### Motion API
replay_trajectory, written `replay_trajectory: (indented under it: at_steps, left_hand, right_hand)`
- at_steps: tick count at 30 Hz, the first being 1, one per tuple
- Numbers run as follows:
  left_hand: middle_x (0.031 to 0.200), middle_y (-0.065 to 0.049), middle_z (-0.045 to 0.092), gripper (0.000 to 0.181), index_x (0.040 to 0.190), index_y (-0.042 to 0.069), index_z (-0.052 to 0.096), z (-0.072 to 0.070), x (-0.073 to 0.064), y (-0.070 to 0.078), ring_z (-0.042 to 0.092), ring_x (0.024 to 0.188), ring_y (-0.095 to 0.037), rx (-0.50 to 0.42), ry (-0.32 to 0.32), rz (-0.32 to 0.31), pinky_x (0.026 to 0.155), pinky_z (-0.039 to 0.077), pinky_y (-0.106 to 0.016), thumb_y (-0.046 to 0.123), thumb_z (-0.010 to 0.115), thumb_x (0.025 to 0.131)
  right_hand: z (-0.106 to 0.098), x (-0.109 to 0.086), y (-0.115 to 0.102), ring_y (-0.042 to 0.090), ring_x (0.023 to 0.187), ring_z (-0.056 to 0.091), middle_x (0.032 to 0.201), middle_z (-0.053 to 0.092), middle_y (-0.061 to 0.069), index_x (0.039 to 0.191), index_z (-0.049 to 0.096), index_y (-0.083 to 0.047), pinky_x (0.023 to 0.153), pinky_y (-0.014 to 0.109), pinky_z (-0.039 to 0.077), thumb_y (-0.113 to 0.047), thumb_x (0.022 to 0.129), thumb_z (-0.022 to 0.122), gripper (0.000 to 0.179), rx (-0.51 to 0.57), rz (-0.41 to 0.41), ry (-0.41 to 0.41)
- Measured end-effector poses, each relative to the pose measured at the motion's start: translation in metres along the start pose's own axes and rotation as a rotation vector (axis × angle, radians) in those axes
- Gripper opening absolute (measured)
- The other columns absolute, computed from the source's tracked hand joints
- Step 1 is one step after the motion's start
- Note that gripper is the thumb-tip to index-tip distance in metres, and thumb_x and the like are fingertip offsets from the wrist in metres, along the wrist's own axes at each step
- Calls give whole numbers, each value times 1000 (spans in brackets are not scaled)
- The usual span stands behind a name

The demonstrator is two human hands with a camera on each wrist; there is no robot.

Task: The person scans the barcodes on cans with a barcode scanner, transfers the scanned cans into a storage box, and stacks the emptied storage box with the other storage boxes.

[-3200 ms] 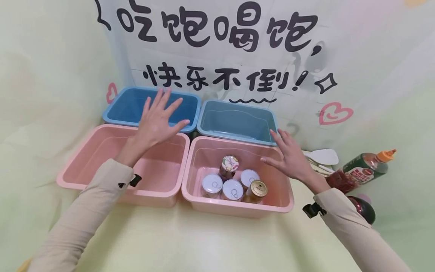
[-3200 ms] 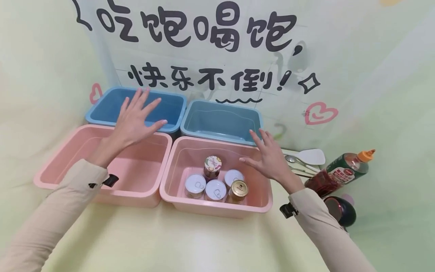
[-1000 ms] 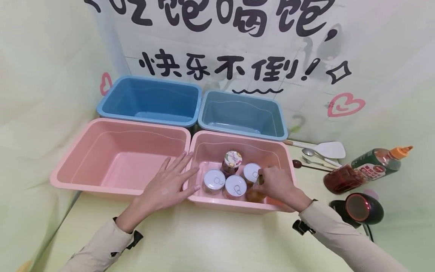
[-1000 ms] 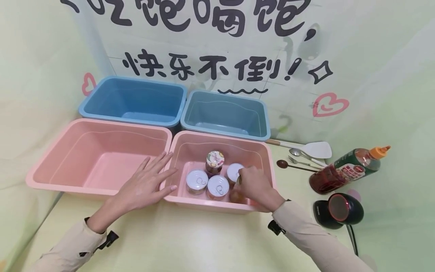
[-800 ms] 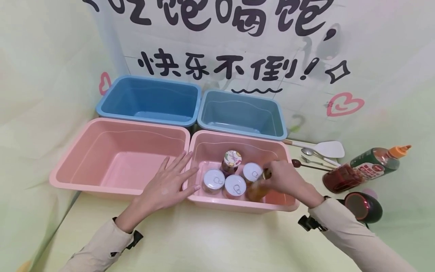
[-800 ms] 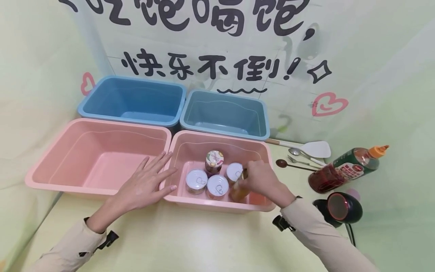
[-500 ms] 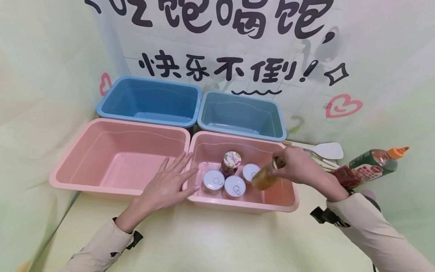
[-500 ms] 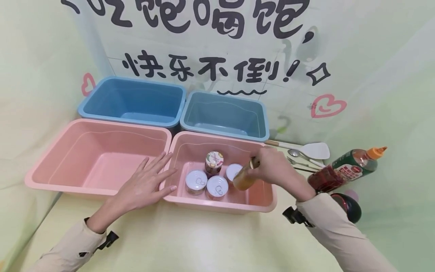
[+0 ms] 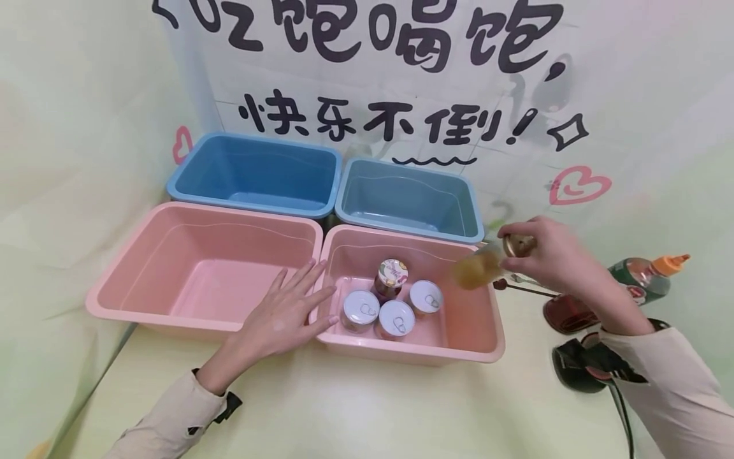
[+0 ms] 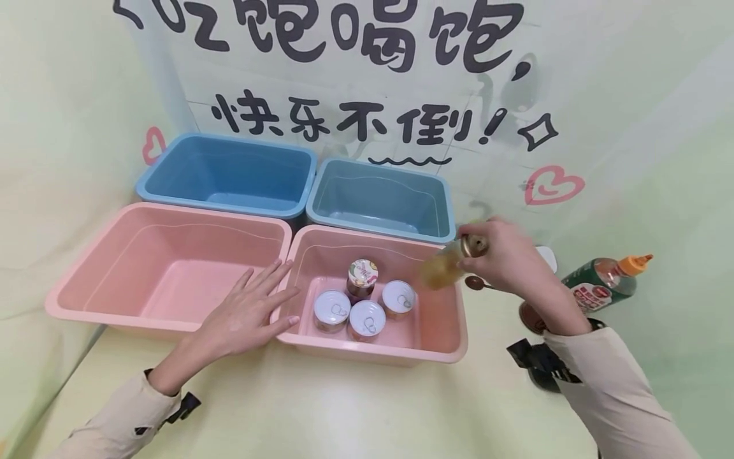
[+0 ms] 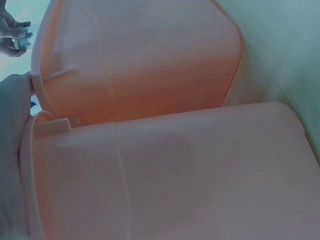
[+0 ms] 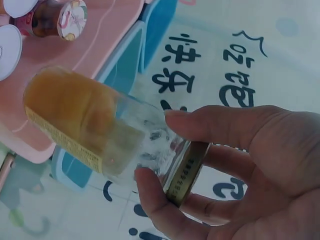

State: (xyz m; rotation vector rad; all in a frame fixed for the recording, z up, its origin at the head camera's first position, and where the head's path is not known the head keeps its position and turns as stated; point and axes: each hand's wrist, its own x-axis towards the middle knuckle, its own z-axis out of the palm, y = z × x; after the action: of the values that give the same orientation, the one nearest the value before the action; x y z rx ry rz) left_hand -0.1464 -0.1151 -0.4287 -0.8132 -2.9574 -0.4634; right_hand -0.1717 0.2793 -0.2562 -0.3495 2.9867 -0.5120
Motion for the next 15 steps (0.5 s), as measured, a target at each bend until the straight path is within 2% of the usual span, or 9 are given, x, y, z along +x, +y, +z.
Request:
replay_trajectory:
  at_steps: [3, 7, 11, 15]
  left_hand:
    - [166, -9, 25, 64, 143, 23, 57, 1, 0, 0, 19, 155, -33, -4, 8, 5, 120, 18, -66, 63, 53, 93]
    - [166, -7, 25, 63, 143, 23, 57, 1, 0, 0, 20, 155, -31, -10, 5, -2, 120, 18, -65, 63, 53, 94]
    - [166, -7, 25, 62, 143, 23, 57, 0, 0, -1, 21, 155, -31, -14, 5, -9, 121, 17, -65, 61, 55, 93]
    - [166, -7, 25, 61, 143, 23, 57, 1, 0, -1, 21, 155, -32, -21, 6, -11, 121, 16, -65, 59, 56, 93]
  right_hand:
    - [-8, -5, 10, 34, 82, 66, 103, 61, 28, 120, 66, 3, 57, 31, 54, -6, 80, 78, 42, -2, 26, 29]
    - [-18, -18, 26, 31, 85, 60, 104, 64, 24, 123, 66, -1, 51, 27, 46, -9, 82, 78, 43, -14, 53, 72]
    - [-25, -34, 45, 8, 83, 52, 105, 61, 18, 119, 68, -5, 53, 25, 41, -12, 83, 79, 39, -31, 70, 152]
    - [-25, -49, 63, -4, 68, 47, 88, 61, 3, 116, 68, -4, 50, 25, 40, -14, 84, 80, 35, -21, 115, 204]
